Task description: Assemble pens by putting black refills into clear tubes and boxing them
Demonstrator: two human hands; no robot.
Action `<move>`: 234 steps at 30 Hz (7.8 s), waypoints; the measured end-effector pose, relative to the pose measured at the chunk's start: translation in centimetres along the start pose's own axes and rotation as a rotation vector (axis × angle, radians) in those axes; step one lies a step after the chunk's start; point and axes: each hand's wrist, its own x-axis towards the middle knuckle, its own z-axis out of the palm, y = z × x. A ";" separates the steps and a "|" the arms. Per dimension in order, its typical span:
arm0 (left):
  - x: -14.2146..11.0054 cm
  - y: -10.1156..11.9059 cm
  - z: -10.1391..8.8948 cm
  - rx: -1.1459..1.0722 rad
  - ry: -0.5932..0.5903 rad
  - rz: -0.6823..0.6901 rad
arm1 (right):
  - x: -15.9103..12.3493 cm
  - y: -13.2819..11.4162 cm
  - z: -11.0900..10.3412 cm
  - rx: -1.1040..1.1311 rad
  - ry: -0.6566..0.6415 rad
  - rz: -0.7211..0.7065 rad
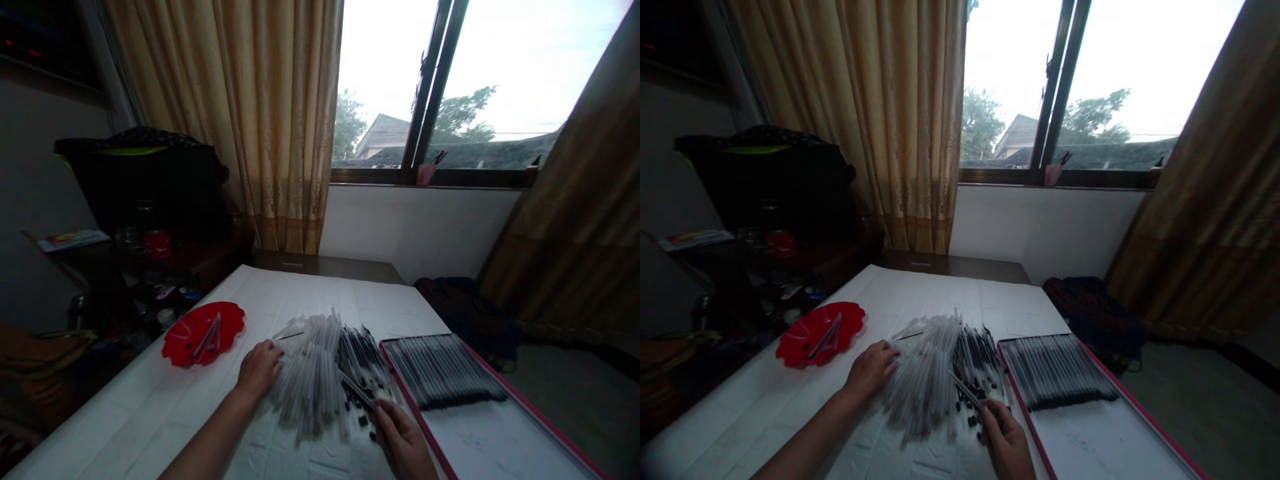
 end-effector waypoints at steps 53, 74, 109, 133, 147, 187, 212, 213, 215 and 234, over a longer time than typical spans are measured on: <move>-3.2 4.9 1.6 -0.733 -0.056 0.097 | 0.0 0.7 0.0 -0.185 -0.139 -0.073; -3.5 5.5 0.7 -0.619 -0.220 0.151 | 0.1 -0.4 -0.1 -0.312 -0.265 -0.103; -3.2 4.3 1.4 -1.051 -0.553 -0.072 | -1.7 -7.0 3.0 -1.148 -0.547 -0.596; -1.3 -2.8 3.5 -0.285 0.443 0.234 | 6.0 -8.5 -5.4 -1.302 0.367 -0.213; -1.6 -5.2 5.6 -0.077 0.557 0.337 | 6.2 -7.6 -2.6 -1.569 0.324 -0.289; -1.9 -5.0 5.6 -0.104 0.529 0.351 | 4.1 -6.6 -0.2 -1.313 0.306 -0.455; -0.4 7.3 1.0 -0.110 -0.016 0.087 | -2.5 -3.8 0.1 -0.470 0.408 -0.450; -0.1 8.0 1.1 -0.104 -0.030 0.064 | -2.5 -3.4 -0.1 -0.507 0.386 -0.472; 0.6 8.9 1.4 -0.105 -0.048 0.022 | -2.3 -2.6 -0.6 -0.555 0.359 -0.519; 2.5 8.7 1.8 -0.598 -0.153 -0.255 | -2.0 -2.1 -1.5 -0.585 0.320 -0.578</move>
